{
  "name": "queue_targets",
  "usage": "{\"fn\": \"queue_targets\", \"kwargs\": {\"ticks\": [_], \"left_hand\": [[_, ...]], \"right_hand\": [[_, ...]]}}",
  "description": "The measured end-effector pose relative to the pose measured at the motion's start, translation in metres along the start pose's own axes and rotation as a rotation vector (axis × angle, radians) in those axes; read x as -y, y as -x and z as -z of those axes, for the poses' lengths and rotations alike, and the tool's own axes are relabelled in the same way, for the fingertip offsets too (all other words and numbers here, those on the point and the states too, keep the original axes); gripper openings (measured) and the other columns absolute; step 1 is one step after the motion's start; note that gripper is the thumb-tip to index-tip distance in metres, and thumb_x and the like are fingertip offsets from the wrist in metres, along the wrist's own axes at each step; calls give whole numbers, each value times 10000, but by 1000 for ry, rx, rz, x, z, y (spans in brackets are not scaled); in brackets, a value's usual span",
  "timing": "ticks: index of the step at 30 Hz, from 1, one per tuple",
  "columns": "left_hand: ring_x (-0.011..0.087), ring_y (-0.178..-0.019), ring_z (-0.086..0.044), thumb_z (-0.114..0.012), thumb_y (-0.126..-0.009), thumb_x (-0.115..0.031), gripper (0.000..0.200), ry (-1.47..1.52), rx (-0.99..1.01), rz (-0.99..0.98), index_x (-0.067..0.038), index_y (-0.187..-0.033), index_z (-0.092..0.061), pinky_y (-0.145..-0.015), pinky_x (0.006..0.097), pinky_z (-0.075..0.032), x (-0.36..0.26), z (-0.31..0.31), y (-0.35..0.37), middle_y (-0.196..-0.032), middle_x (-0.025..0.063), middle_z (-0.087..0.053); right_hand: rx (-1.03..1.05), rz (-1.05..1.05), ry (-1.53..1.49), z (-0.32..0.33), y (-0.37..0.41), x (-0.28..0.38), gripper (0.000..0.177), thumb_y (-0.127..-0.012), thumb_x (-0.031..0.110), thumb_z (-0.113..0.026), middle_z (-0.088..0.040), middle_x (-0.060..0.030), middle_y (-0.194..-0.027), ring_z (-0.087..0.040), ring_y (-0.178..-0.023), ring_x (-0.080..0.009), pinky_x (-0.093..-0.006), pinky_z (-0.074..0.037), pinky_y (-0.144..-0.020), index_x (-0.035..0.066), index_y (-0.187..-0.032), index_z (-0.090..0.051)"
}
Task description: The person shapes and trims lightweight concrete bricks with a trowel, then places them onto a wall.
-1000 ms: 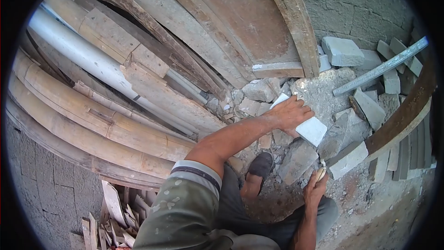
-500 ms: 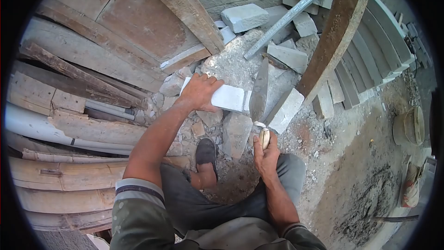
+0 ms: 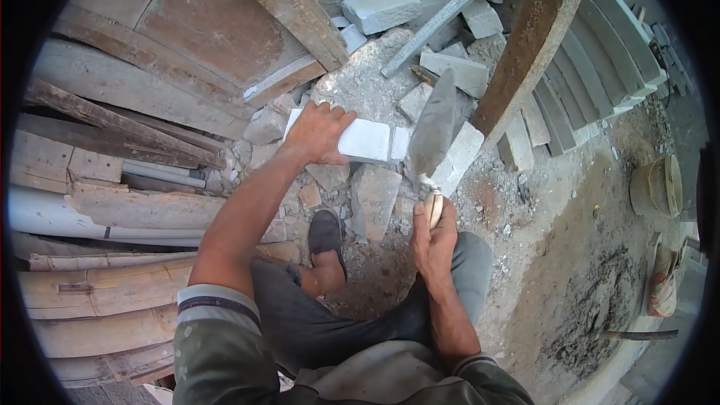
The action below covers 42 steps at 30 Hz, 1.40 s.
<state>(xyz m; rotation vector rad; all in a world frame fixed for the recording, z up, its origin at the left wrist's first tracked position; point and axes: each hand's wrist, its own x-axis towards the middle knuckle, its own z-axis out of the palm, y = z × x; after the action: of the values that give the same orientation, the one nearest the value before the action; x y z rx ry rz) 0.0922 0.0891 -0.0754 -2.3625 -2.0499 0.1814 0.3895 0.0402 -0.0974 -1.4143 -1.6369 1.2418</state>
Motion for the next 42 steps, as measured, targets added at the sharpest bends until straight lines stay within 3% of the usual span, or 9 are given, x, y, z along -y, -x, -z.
{"fn": "queue_targets", "kwargs": {"ticks": [4, 10, 16, 18, 21, 30, 32, 38, 42], "left_hand": [[287, -999, -634, -846, -572, -470, 815, 11, -52, -18, -105, -1252, -585, -868, 431, -442, 2, -3, 2, -1048, 102, -671], [303, -1033, -617, -850, -528, -391, 841, 42, 29, -1, -94, -1265, -574, -878, 442, -435, -1, 1, -4, -1106, 123, -664], [304, -1006, -624, -848, -522, -380, 835, 53, -45, -22, -92, -1259, -583, -883, 446, -441, 2, -3, -1, -1072, 124, -671], [304, -1003, -624, -848, -521, -383, 830, 45, -33, -22, -92, -1252, -586, -878, 443, -441, 2, -3, 1, -1071, 124, -673], [292, -1005, -628, -856, -533, -426, 842, 4, -33, -43, -99, -1260, -584, -875, 431, -440, 0, -8, 3, -1082, 113, -671], [278, -991, -630, -859, -529, -455, 852, -17, -62, -45, -113, -1258, -580, -854, 425, -436, 4, -4, -1, -1059, 95, -666], [297, -1004, -619, -839, -517, -411, 840, 6, 31, -17, -90, -1253, -590, -865, 434, -432, 0, 2, -2, -1099, 131, -674], [298, -994, -616, -847, -503, -431, 876, 7, -16, -33, -95, -1267, -581, -858, 436, -426, 3, -5, -4, -1074, 124, -673], [296, -995, -618, -845, -509, -436, 871, -12, -38, -48, -96, -1266, -580, -846, 435, -426, 5, -3, -5, -1062, 118, -672]], "right_hand": [[-265, 54, -183, -10, -2, -8, 394, -986, 162, -603, -637, -137, -785, -608, -679, -202, -333, -502, -639, -54, -1282, -457], [144, -56, 314, -21, -10, -31, 516, -969, 330, -596, -668, -296, -812, -654, -754, -522, -551, -508, -692, -70, -1262, -449], [-197, 4, -260, 3, -4, 7, 403, -1000, 230, -584, -629, -116, -718, -612, -629, -138, -333, -500, -574, -55, -1258, -464], [-321, 22, -150, -29, 1, -27, 417, -990, 265, -589, -653, -182, -718, -667, -620, -267, -417, -520, -592, -47, -1238, -465], [181, -96, 367, -36, 0, -45, 453, -964, 338, -591, -650, -335, -787, -636, -753, -537, -578, -497, -680, -32, -1193, -465], [-423, 126, -172, -20, -20, -15, 422, -966, 279, -595, -667, -278, -784, -663, -747, -500, -530, -525, -692, -53, -1203, -487], [198, -47, 413, -36, -21, -38, 423, -964, 284, -595, -666, -290, -780, -657, -741, -512, -544, -523, -695, -58, -1190, -487], [131, -28, 18, 31, -40, 36, 427, -966, 297, -610, -668, -274, -770, -681, -736, -470, -500, -519, -645, -38, -1206, -496], [-391, 91, -179, -10, -45, 6, 424, -970, 293, -608, -665, -287, -852, -692, -744, -429, -460, -525, -653, -44, -1205, -503]]}}
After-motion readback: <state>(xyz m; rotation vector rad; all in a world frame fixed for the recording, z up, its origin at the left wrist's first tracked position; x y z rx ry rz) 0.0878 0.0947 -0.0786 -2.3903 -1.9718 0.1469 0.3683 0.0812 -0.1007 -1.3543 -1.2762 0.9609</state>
